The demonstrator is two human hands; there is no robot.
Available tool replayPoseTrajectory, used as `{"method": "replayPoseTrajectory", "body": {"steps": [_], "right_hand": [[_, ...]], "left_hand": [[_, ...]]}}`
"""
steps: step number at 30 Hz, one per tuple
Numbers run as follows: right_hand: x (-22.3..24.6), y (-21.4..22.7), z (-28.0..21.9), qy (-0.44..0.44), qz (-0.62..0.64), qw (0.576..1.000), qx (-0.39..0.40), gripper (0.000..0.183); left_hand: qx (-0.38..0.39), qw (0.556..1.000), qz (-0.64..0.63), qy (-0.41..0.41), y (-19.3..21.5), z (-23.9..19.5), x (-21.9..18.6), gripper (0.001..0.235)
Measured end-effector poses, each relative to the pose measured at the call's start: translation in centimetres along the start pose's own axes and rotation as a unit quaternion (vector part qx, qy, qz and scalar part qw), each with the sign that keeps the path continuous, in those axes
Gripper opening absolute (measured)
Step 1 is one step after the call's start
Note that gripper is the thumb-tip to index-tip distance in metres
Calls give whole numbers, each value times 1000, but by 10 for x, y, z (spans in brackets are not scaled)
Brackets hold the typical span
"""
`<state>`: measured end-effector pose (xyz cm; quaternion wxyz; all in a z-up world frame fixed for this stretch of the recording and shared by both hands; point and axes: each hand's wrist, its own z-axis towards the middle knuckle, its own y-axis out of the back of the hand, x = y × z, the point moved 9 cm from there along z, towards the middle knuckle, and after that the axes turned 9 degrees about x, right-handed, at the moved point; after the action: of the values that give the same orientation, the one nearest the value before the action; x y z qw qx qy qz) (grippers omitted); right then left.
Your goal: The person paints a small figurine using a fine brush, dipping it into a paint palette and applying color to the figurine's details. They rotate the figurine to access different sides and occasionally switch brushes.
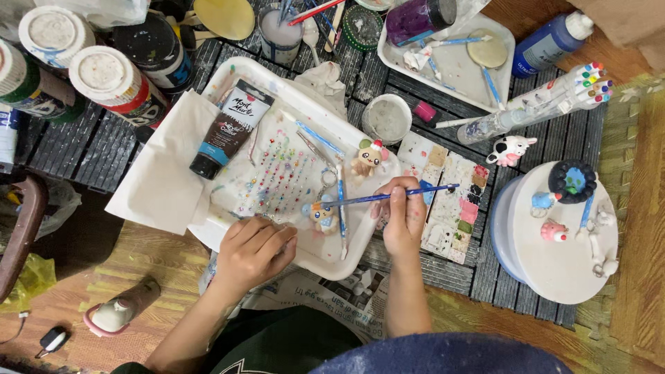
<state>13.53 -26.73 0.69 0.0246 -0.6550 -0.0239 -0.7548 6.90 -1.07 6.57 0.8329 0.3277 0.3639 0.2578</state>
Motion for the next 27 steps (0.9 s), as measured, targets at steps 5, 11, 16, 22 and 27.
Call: {"method": "replayPoseTrajectory", "body": {"steps": [5,11,16,22,27], "right_hand": [[-2,23,6,0,13,999,-29,19],[10,30,1,22,7,998,-53,19],[7,5,-6,17,-22,1000,-5,20],[5,3,-8,14,-11,1000,-2,18],[1,25,-7,15,13,999,-39,17]], "left_hand": [[1,1000,4,-2,1,0,-1,20],[2,1000,4,-4,-1,0,-1,19],[4,1000,-5,-9,0,0,-1,20],[-3,1000,-1,-7,2,1,-1,20],[-2,1000,-4,-8,2,1,-1,21]]}}
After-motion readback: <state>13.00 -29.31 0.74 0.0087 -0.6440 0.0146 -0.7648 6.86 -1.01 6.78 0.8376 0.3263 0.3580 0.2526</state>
